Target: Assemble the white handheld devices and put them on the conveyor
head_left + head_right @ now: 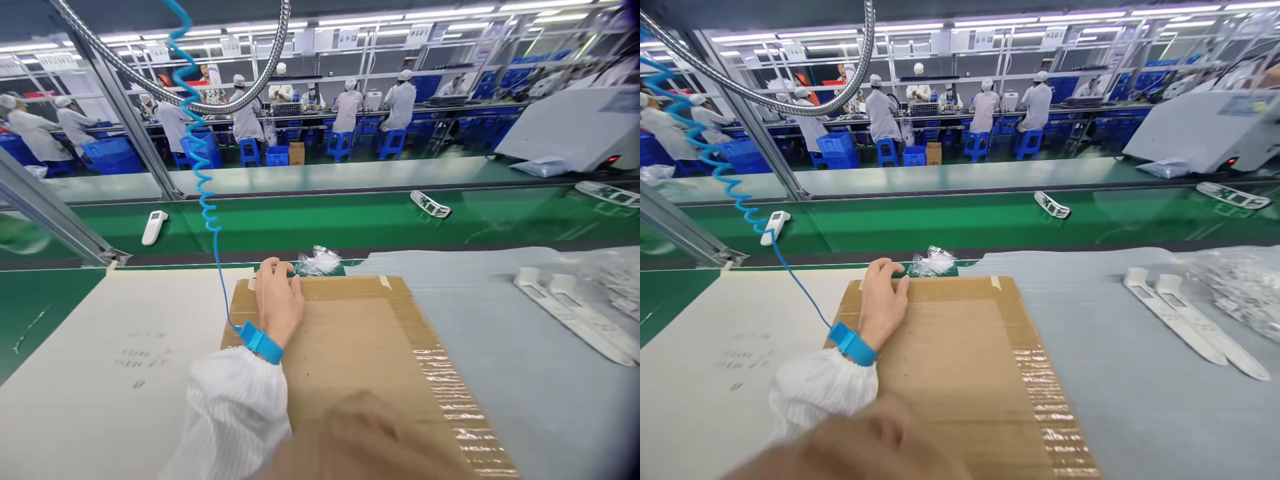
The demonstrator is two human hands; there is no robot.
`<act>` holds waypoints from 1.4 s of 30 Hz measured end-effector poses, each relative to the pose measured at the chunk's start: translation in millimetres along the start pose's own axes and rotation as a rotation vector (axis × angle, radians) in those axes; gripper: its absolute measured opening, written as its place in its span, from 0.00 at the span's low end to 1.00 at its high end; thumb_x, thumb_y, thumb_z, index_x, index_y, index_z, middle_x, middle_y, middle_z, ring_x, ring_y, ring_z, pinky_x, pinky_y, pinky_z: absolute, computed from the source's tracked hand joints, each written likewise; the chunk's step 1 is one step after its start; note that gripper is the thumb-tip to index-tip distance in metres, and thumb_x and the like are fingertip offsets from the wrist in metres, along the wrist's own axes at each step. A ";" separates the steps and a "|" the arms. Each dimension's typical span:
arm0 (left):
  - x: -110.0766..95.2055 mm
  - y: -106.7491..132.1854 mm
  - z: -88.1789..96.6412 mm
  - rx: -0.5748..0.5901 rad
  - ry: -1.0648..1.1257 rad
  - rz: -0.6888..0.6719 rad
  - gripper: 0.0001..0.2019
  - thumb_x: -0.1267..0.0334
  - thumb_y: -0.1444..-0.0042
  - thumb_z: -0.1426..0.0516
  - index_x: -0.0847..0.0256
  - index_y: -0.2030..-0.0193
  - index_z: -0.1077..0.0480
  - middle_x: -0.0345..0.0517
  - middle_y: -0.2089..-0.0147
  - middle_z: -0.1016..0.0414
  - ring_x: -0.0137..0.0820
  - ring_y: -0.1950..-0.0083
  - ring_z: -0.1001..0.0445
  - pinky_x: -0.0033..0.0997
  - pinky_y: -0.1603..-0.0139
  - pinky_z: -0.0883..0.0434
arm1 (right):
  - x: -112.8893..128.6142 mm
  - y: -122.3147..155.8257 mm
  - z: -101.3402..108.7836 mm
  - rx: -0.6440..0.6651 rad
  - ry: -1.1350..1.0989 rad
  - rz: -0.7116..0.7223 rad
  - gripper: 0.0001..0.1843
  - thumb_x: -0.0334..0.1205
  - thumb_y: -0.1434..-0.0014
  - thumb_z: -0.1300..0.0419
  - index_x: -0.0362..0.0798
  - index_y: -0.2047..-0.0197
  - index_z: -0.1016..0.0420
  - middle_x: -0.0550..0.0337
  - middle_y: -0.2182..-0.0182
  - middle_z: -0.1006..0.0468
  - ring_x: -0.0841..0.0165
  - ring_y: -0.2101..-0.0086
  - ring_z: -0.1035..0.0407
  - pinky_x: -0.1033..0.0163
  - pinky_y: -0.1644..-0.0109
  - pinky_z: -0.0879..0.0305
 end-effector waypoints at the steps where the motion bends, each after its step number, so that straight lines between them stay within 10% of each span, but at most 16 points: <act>1: 1.1 0.1 0.1 -0.003 0.003 0.002 0.06 0.70 0.43 0.44 0.62 0.59 0.29 0.55 0.47 0.33 0.43 0.42 0.32 0.48 0.38 0.35 | -14.4 -8.3 10.9 -0.055 -0.041 -0.036 0.31 0.42 0.57 0.35 0.81 0.49 0.24 0.71 0.55 0.18 0.52 0.52 0.26 0.45 0.53 0.27; 5: 3.0 0.5 -1.0 0.032 0.004 -0.008 0.07 0.69 0.45 0.43 0.60 0.59 0.30 0.54 0.45 0.34 0.43 0.43 0.31 0.48 0.41 0.32 | -104.5 -34.7 52.8 -0.239 -0.237 -0.223 0.13 0.40 0.46 0.35 0.59 0.56 0.17 0.58 0.56 0.18 0.59 0.54 0.26 0.50 0.46 0.31; 13: 5.9 -0.6 -0.9 -0.015 -0.007 -0.011 0.08 0.68 0.43 0.45 0.61 0.58 0.29 0.55 0.46 0.32 0.46 0.40 0.32 0.51 0.39 0.33 | -238.8 -38.7 75.1 -0.439 -0.873 -0.314 0.20 0.38 0.55 0.25 0.49 0.57 0.20 0.57 0.55 0.20 0.71 0.61 0.26 0.62 0.51 0.33; 42: 3.5 -3.5 6.1 -0.046 -0.014 -0.032 0.09 0.65 0.42 0.46 0.64 0.58 0.27 0.59 0.45 0.30 0.47 0.41 0.30 0.52 0.39 0.32 | -245.3 -28.5 81.5 -0.489 -1.004 -0.303 0.24 0.25 0.63 0.24 0.47 0.60 0.20 0.61 0.59 0.21 0.78 0.68 0.31 0.66 0.54 0.35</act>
Point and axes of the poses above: each hand's wrist, its own y-axis away from the middle knuckle, its own z-axis out of the back of the hand, x = y × z, the point moved 10 cm from there along -y, towards the middle knuckle
